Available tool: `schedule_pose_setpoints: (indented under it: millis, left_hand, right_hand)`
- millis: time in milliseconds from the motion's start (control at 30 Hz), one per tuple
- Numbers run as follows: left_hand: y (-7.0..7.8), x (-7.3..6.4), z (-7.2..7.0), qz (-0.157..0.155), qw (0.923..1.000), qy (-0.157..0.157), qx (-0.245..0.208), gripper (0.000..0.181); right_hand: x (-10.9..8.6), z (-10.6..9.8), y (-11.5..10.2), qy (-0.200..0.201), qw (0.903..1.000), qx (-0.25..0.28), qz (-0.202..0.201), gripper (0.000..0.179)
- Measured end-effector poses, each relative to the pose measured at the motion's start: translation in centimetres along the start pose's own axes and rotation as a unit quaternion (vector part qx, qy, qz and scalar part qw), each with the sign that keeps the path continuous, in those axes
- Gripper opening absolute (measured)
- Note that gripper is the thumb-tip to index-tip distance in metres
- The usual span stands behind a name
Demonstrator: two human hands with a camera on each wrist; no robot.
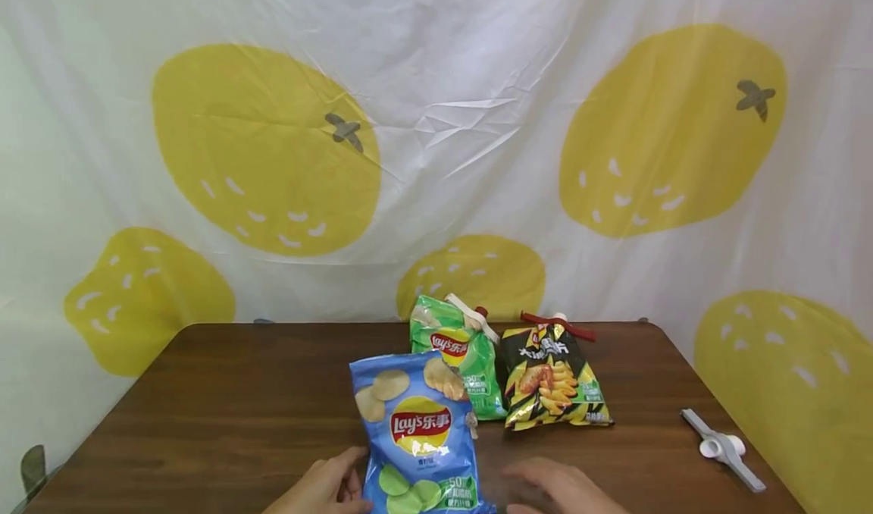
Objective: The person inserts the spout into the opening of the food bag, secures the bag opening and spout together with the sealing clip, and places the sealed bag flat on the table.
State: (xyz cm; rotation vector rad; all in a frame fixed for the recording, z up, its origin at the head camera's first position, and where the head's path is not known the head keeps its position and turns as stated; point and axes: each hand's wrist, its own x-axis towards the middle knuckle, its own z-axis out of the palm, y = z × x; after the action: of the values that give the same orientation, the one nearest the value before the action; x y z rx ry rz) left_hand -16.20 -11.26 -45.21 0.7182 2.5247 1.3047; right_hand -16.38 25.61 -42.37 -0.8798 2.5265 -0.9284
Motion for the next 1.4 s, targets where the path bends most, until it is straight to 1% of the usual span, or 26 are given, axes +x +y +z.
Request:
schedule_pose_setpoints:
  millis: [33,67,100,133,200,233,267,300,333,367,433,500,533,567,667,733,800,867,933,1000,1100,1167,1200,1233,1333,1400]
  left_hand:
    - [0.0,0.0,0.0,-0.006,1.0,-0.001,-0.004,0.062]
    - [0.0,-0.1,0.1,-0.01,0.9999,-0.002,-0.006,0.062]
    - [0.0,-0.1,0.1,-0.013,0.9999,-0.003,-0.007,0.062]
    - [0.0,0.0,0.1,-0.019,0.9998,-0.003,-0.006,0.062]
    - [0.1,0.0,0.1,-0.032,0.9995,-0.002,-0.004,0.063]
    - [0.1,0.1,0.0,-0.041,0.9991,-0.002,-0.002,0.064]
    - [0.1,0.1,0.0,-0.053,0.9986,-0.003,-0.002,0.064]
    - [0.2,0.1,-0.1,-0.065,0.9979,-0.004,-0.004,0.065]
    - [0.2,0.1,-0.1,-0.073,0.9973,-0.003,-0.005,0.065]
    - [0.2,0.1,-0.1,-0.076,0.9971,-0.002,-0.002,0.066]
    - [0.2,0.0,-0.2,-0.077,0.997,0.0,0.001,0.066]
    - [0.2,-0.1,-0.3,-0.07,0.9975,0.002,0.005,0.065]
    - [0.1,-0.1,-0.3,-0.067,0.9977,0.001,0.007,0.066]
    - [0.1,-0.1,-0.3,-0.066,0.9978,-0.002,0.011,0.065]
    - [0.1,0.0,-0.2,-0.083,0.9963,-0.022,0.0,0.061]
    - [0.0,0.1,-0.2,-0.091,0.9952,-0.035,-0.004,0.059]
    - [0.0,0.1,-0.1,-0.095,0.9945,-0.043,-0.01,0.055]
    - [-0.1,0.1,-0.1,-0.093,0.9947,-0.043,-0.009,0.054]
    - [0.0,0.1,-0.1,-0.09,0.995,-0.042,-0.007,0.052]
    - [0.0,0.1,-0.1,-0.087,0.9954,-0.041,-0.007,0.051]
    - [0.0,0.0,-0.1,-0.079,0.9962,-0.038,-0.006,0.049]
    - [0.0,0.0,-0.1,-0.072,0.9967,-0.036,-0.002,0.049]
    - [0.0,0.0,-0.1,-0.078,0.9963,-0.036,-0.007,0.049]
    - [0.0,0.0,-0.1,-0.081,0.996,-0.036,-0.009,0.049]
    - [0.0,0.0,-0.1,-0.087,0.9955,-0.036,-0.006,0.051]
    - [0.0,0.0,-0.1,-0.087,0.9956,-0.034,-0.003,0.051]
  right_hand:
    - [-0.7,-1.0,-0.3,0.031,0.9993,-0.018,0.005,0.038]
    - [-1.3,-1.9,-0.4,0.07,0.996,-0.048,0.025,0.037]
    - [-2.0,-2.9,-0.6,0.121,0.9874,-0.091,0.046,0.036]
    - [-2.5,-3.7,-0.3,0.168,0.9758,-0.129,0.056,0.037]
    - [-3.8,-5.2,1.2,0.258,0.9419,-0.204,0.071,0.034]
    - [-4.4,-5.8,2.2,0.289,0.9251,-0.232,0.081,0.034]
    - [-4.9,-6.5,3.3,0.308,0.9133,-0.25,0.091,0.034]
    - [-5.6,-7.2,4.5,0.316,0.9057,-0.264,0.099,0.035]
    - [-6.2,-7.8,5.6,0.316,0.8997,-0.279,0.114,0.036]
    - [-6.9,-8.4,6.7,0.311,0.8958,-0.288,0.132,0.039]
    - [-8.0,-9.3,8.5,0.287,0.8959,-0.29,0.176,0.046]
    - [-8.9,-9.8,9.9,0.268,0.8944,-0.29,0.21,0.052]
    - [-9.2,-10.0,10.6,0.261,0.8939,-0.291,0.219,0.053]
    - [-9.5,-10.1,11.1,0.256,0.896,-0.284,0.225,0.055]
    - [-10.2,-10.1,12.5,0.253,0.8999,-0.279,0.22,0.056]
    - [-10.4,-10.1,13.1,0.247,0.9043,-0.274,0.215,0.052]
    - [-10.5,-10.0,13.6,0.258,0.903,-0.284,0.194,0.04]
    - [-10.5,-10.0,14.0,0.264,0.9004,-0.294,0.182,0.028]
    - [-10.5,-10.1,14.2,0.272,0.8978,-0.296,0.178,0.022]
    - [-10.5,-10.2,14.4,0.271,0.8994,-0.288,0.186,0.023]
    - [-10.5,-10.4,14.6,0.258,0.9049,-0.27,0.204,0.03]
    - [-10.4,-10.4,14.6,0.255,0.9061,-0.267,0.207,0.033]
    - [-10.4,-10.4,14.6,0.254,0.906,-0.267,0.209,0.034]
    - [-10.4,-10.5,14.6,0.247,0.9081,-0.262,0.214,0.035]
    - [-10.2,-10.2,14.2,0.252,0.9074,-0.265,0.207,0.035]
    - [-10.0,-9.9,13.5,0.254,0.9077,-0.267,0.2,0.034]
